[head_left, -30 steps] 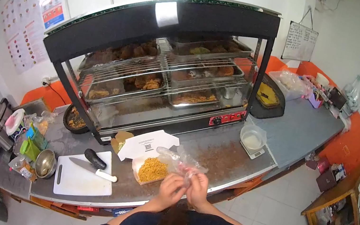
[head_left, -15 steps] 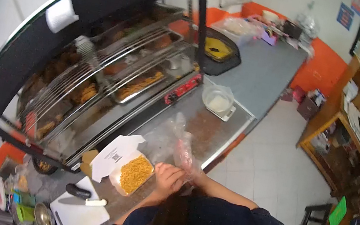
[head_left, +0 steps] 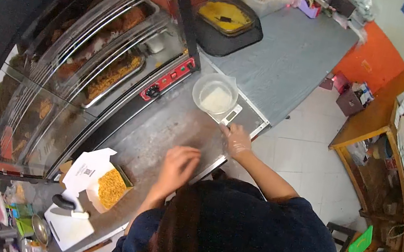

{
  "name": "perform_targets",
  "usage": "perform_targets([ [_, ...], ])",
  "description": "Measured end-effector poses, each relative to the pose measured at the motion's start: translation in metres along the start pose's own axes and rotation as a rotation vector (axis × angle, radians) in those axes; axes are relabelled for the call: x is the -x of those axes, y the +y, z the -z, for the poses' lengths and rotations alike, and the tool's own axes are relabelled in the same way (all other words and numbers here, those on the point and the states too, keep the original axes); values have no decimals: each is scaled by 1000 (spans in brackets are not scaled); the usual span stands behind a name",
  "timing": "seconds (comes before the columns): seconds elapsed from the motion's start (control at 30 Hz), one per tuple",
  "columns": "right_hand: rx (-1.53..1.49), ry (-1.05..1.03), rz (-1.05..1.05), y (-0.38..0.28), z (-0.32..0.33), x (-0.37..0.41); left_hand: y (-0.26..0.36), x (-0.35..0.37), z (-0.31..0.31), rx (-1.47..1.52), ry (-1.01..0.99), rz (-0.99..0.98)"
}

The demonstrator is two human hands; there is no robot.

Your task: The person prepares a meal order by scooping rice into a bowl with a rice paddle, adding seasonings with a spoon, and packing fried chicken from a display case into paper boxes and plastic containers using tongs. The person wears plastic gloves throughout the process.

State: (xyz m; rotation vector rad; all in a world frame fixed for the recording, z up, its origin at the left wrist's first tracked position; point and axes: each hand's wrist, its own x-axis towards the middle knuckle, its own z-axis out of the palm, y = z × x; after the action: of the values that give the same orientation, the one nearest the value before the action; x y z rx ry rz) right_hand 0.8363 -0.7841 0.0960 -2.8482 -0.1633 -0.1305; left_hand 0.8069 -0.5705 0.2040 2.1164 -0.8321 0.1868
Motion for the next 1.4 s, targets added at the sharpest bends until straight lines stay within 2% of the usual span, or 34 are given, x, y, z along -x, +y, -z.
perform_targets([
  [0.1, -91, -81, 76, 11, 8, -6, -6, -14, 2, -7, 162, 109],
  [0.17, -140, -239, 21, 19, -2, -16, -4, -17, 4, -48, 293, 180],
  [0.23, -155, -200, 43, 25, -17, -18, 3, -12, 7, -68, 352, 225],
  [0.27, -183, -431, -6, 8, 29, -25, 7, -6, 8, -65, 369, 273],
  [0.3, -148, -346, 212, 25, -2, -26, 10, 1, 9, -67, 401, 295],
  [0.33, -247, -447, 357, 22, 9, -44, 12, 8, 9, -70, 434, 312],
  [0.4, -556, -68, 568, 7, 37, -94, 14, 26, 5, -138, 519, 364],
  [0.47, -1041, 283, 605, -27, 77, -171, 20, 41, 3, -140, 592, 431],
  [0.53, -725, 634, 502, -62, 137, -225, 29, 49, 0, -137, 673, 499],
  [0.57, -739, 632, 545, -74, 145, -238, 35, 52, 0, -115, 701, 529],
  [0.63, -670, 674, 388, -98, 157, -257, 39, 58, 2, -115, 754, 553],
  [0.67, -692, 674, 417, -107, 159, -260, 41, 61, 3, -139, 780, 554],
  [0.73, -632, 842, 292, -116, 157, -261, 42, 68, 3, -160, 825, 595],
  [0.8, -649, 900, 286, -117, 156, -267, 39, 78, 2, -163, 852, 617],
  [0.87, -658, 890, 264, -122, 155, -269, 37, 84, 2, -137, 878, 648],
  [0.93, -734, 705, 305, -126, 152, -266, 31, 91, 0, -109, 902, 651],
  [1.0, -738, 701, 474, -138, 147, -262, 28, 89, 2, -67, 921, 653],
  [1.07, -680, 588, 654, -149, 145, -259, 29, 82, 8, -89, 891, 665],
  [1.1, -711, 438, 818, -150, 156, -259, 28, 78, 11, -116, 865, 642],
  [1.2, -867, 444, 854, -166, 150, -318, 27, 71, 18, -110, 865, 595],
  [1.27, -497, 795, 973, -188, 230, -310, 29, 71, 24, -132, 854, 594],
  [1.33, -229, 700, 863, -217, 256, -328, 29, 73, 26, -155, 838, 596],
  [1.37, -234, 695, 865, -231, 270, -333, 28, 75, 25, -163, 851, 595],
  [1.4, -50, 508, 795, -246, 282, -337, 27, 79, 24, -171, 864, 598],
])
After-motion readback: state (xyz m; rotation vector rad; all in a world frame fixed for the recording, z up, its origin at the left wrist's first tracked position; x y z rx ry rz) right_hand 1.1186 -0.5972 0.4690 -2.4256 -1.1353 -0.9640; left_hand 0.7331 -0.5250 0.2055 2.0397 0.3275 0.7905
